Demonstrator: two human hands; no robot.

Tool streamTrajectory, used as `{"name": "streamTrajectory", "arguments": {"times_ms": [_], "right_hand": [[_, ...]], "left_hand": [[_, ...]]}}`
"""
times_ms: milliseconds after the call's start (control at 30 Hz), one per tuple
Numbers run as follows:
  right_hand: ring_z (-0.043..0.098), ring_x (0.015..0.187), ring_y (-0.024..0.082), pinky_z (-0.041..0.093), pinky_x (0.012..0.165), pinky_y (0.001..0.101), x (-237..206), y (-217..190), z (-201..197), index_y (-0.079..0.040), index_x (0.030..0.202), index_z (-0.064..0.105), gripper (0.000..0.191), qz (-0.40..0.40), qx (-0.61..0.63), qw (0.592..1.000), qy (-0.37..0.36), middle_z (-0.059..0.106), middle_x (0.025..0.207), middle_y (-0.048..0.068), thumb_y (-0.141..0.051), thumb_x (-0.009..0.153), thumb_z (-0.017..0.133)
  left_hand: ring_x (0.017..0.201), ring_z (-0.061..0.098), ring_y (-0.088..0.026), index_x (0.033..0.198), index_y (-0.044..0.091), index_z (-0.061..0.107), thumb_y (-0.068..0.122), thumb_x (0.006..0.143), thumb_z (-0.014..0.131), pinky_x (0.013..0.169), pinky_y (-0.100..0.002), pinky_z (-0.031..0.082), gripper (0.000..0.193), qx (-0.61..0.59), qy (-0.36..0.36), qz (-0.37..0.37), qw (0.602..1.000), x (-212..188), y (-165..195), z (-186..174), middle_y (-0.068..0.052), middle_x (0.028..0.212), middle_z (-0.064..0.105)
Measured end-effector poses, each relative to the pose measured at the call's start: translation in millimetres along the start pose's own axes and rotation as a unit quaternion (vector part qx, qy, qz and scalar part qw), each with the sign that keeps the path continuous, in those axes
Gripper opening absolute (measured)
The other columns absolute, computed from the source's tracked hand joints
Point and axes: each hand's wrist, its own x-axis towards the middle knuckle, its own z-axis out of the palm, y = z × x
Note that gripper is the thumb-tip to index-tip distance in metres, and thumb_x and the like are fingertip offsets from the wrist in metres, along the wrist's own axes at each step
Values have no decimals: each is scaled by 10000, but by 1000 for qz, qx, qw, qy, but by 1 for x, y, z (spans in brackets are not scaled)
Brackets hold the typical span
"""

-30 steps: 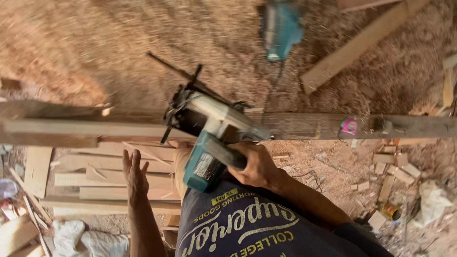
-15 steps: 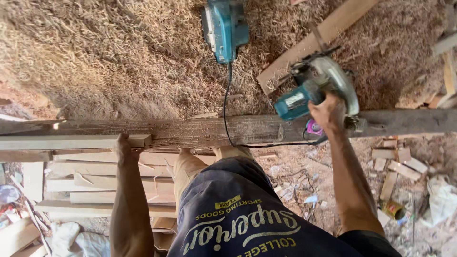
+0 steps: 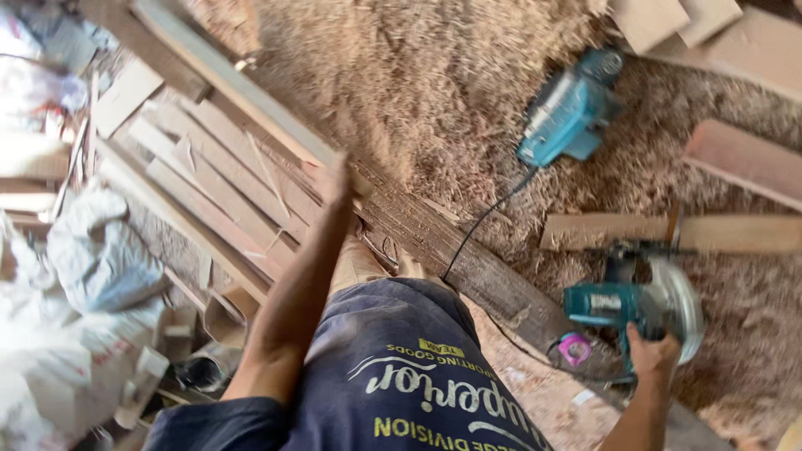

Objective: The person uses an electric hand planer to smooth the surface of wooden planks laid on the workshop floor, steadying each plank with a foot or hand while pushing the planer along the wood. They lift and reposition planks between passes and later use a circular saw to cut a plank.

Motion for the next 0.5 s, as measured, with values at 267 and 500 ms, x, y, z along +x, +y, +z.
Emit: {"name": "streamTrajectory", "arguments": {"times_ms": [267,500], "right_hand": [[682,1123,470,532,964,524,25,-24,-13,-6,1250,707,653,87,-129,985,-75,730,1152,284,-437,799,900],[674,1207,415,527,1029,512,108,-128,-11,-32,1345,681,519,-56,-104,993,-23,702,1280,239,-326,942,824]], "left_hand": [[1473,239,-480,1592,-5,-11,523,729,910,1245,-526,194,1368,282,7,-13,959,-87,-56,-24,-355,1567,227],[1490,321,-429,1600,-27,88,540,684,928,1255,-462,264,1366,132,61,108,983,-28,-96,-13,-319,1613,287]]}}
